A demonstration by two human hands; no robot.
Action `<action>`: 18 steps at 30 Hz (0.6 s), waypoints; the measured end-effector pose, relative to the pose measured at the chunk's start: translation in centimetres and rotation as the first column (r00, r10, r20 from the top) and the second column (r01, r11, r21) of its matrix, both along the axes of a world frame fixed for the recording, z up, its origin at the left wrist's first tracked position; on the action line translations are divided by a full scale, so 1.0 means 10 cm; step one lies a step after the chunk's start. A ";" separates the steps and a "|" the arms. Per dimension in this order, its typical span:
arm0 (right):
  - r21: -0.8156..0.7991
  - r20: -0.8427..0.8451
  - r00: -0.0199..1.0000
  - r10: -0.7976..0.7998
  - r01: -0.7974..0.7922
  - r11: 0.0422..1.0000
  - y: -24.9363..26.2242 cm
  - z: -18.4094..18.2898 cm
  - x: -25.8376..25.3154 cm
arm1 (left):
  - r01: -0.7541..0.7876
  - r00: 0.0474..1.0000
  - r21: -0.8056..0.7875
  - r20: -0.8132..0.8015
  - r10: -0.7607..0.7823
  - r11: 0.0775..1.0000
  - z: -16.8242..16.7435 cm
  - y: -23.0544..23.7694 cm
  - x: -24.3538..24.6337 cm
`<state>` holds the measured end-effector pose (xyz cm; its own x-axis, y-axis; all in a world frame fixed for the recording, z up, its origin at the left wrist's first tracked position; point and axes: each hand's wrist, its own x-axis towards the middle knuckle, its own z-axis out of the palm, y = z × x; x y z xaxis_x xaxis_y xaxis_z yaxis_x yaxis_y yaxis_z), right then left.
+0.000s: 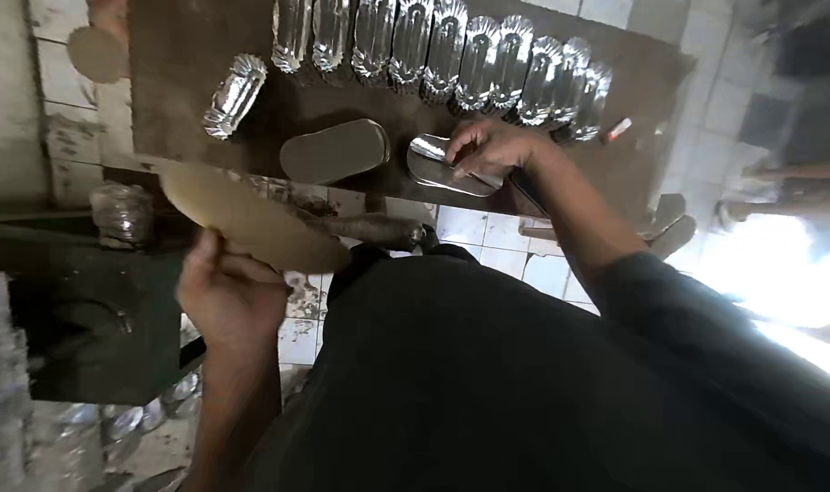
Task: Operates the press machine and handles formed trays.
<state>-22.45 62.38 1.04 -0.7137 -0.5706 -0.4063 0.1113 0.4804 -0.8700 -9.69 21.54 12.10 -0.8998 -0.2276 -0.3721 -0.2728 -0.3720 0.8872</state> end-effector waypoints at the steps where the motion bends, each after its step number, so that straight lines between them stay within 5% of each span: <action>1: 0.001 0.045 0.999 -0.001 0.001 1.000 -0.01 0.03 -0.03 | 0.009 0.997 0.097 0.081 -0.017 0.995 0.03 0.05 0.24; 5: 0.014 0.142 0.988 -0.055 0.054 0.998 -0.01 0.12 0.02 | 0.018 0.968 0.177 0.244 -0.062 0.984 0.01 0.14 0.81; 10: 0.185 -0.119 0.979 -0.166 0.186 0.965 -0.20 0.25 0.30 | 0.040 0.998 0.207 -0.051 -0.030 0.977 0.11 -0.34 0.56; 14: 0.460 -0.657 0.725 -0.209 0.604 0.650 -0.76 0.62 0.79 | 0.057 0.989 0.011 0.133 -0.058 0.998 0.00 -0.67 0.58; 15: 0.472 -0.713 0.675 -0.190 0.662 0.582 -0.86 0.58 0.85 | 0.068 0.974 0.027 0.216 -0.073 0.997 -0.07 -0.70 0.64; 18: 0.611 -0.581 0.771 -0.261 0.624 0.487 -1.20 0.56 0.93 | 0.159 0.945 0.160 0.260 -0.197 0.974 -0.36 -1.08 0.80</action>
<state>-13.19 50.41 6.63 -0.9568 0.2472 -0.1530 0.2786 0.9301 -0.2393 -1.67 10.73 8.47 -0.7811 -0.0038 -0.6243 -0.5693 -0.4062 0.7148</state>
